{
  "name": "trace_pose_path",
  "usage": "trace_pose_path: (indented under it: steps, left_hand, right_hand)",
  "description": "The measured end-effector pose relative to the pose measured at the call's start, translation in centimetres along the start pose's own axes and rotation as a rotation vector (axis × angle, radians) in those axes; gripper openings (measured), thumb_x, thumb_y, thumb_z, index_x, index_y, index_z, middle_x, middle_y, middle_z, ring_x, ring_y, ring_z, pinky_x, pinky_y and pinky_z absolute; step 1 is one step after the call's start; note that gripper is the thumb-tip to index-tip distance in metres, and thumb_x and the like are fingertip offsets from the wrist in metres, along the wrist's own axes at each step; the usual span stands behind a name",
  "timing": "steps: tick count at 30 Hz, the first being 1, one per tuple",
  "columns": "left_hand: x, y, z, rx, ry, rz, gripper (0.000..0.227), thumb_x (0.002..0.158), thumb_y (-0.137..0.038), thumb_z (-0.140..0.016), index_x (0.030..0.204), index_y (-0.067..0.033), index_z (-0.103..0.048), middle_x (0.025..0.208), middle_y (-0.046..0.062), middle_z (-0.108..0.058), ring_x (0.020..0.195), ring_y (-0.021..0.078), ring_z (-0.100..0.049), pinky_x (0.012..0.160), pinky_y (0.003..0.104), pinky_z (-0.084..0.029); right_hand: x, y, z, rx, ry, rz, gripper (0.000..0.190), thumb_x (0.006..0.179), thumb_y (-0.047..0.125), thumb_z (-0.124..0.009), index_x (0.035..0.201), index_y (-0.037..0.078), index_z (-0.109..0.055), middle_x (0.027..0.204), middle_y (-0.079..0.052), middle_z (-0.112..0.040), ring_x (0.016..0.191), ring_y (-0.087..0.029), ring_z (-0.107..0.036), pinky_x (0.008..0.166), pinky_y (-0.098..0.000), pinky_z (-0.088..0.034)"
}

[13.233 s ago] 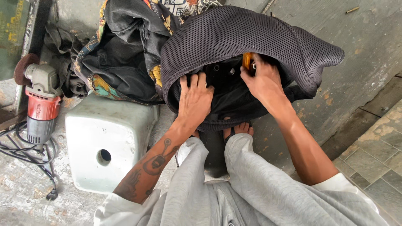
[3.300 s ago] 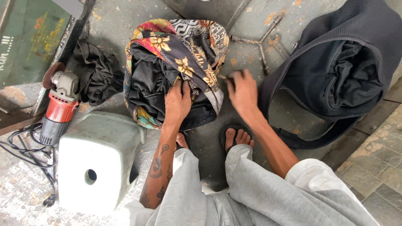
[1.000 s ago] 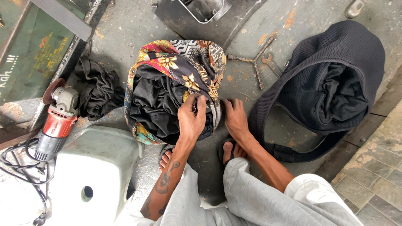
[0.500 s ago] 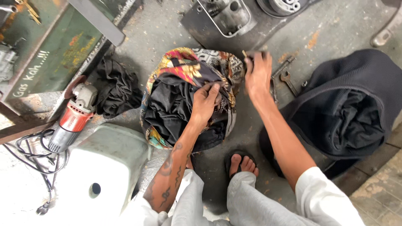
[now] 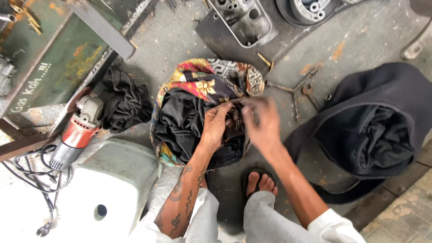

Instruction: The person rummages through two bags, removes a small metal part, and places it on a workbench among other mechanical components. They then pick up and examine the part closely.

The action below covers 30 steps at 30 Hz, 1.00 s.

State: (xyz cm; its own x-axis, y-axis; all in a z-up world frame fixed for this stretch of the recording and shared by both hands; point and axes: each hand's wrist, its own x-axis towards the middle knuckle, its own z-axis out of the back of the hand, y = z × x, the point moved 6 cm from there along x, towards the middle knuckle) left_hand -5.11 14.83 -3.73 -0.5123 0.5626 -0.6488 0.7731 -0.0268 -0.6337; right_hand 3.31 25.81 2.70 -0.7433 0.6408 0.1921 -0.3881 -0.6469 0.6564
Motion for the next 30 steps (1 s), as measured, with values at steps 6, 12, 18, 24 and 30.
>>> trace_pose_path:
  steps: [6, 12, 18, 24, 30]
  left_hand:
    - [-2.9, 2.6, 2.1, 0.312, 0.039, -0.095, 0.042, 0.107, -0.025, -0.054, 0.076, -0.0029, -0.07, 0.048, 0.003, -0.037, 0.043, 0.0054, -0.02, 0.04, 0.025, -0.027]
    - [-4.3, 1.5, 1.7, 0.139, 0.013, -0.056, 0.044, 0.104, -0.031, -0.058, 0.065, -0.0102, -0.06, 0.049, 0.001, -0.04, 0.043, 0.0053, -0.027, 0.042, 0.022, -0.025]
    - [-4.5, 1.6, 2.0, -0.043, 0.124, 0.046, 0.033, 0.104, -0.027, -0.056, 0.1, 0.0014, -0.072, 0.078, 0.017, -0.068, 0.066, 0.0234, -0.065, 0.066, 0.037, -0.053]
    - [-6.2, 0.8, 0.7, -0.212, 0.424, 0.034, 0.061, 0.084, -0.006, -0.041, 0.143, 0.0004, -0.051, 0.118, 0.021, -0.066, 0.117, 0.0334, -0.063, 0.109, 0.051, -0.044]
    - [-5.5, 2.2, 1.5, -0.071, 0.361, -0.028, 0.055, 0.08, 0.015, -0.047, 0.133, 0.005, -0.059, 0.125, 0.025, -0.064, 0.123, 0.035, -0.061, 0.11, 0.049, -0.046]
  right_hand:
    - [-4.3, 2.2, -0.2, 0.214, 0.241, -0.136, 0.028, 0.101, 0.027, -0.059, 0.128, 0.02, -0.062, 0.099, -0.008, -0.049, 0.085, -0.029, -0.057, 0.073, -0.0436, -0.05]
    - [-4.3, 3.3, 0.4, 0.221, 0.33, -0.089, 0.029, 0.101, 0.017, -0.063, 0.129, 0.018, -0.057, 0.104, -0.008, -0.046, 0.092, -0.03, -0.054, 0.075, -0.0463, -0.05]
    - [-4.2, 3.5, 1.2, 0.299, 0.223, -0.068, 0.027, 0.096, 0.01, -0.068, 0.122, 0.017, -0.064, 0.102, -0.007, -0.053, 0.096, -0.03, -0.059, 0.079, -0.0466, -0.054]
    - [-4.0, 2.8, 2.6, 0.447, 0.132, -0.162, 0.025, 0.094, 0.007, -0.071, 0.119, 0.009, -0.068, 0.101, -0.012, -0.061, 0.092, -0.024, -0.061, 0.081, -0.0408, -0.052]
    - [-4.6, 2.4, 2.7, 0.459, 0.099, -0.117, 0.023, 0.095, 0.011, -0.071, 0.116, 0.003, -0.066, 0.099, -0.013, -0.061, 0.087, -0.023, -0.065, 0.076, -0.035, -0.054]
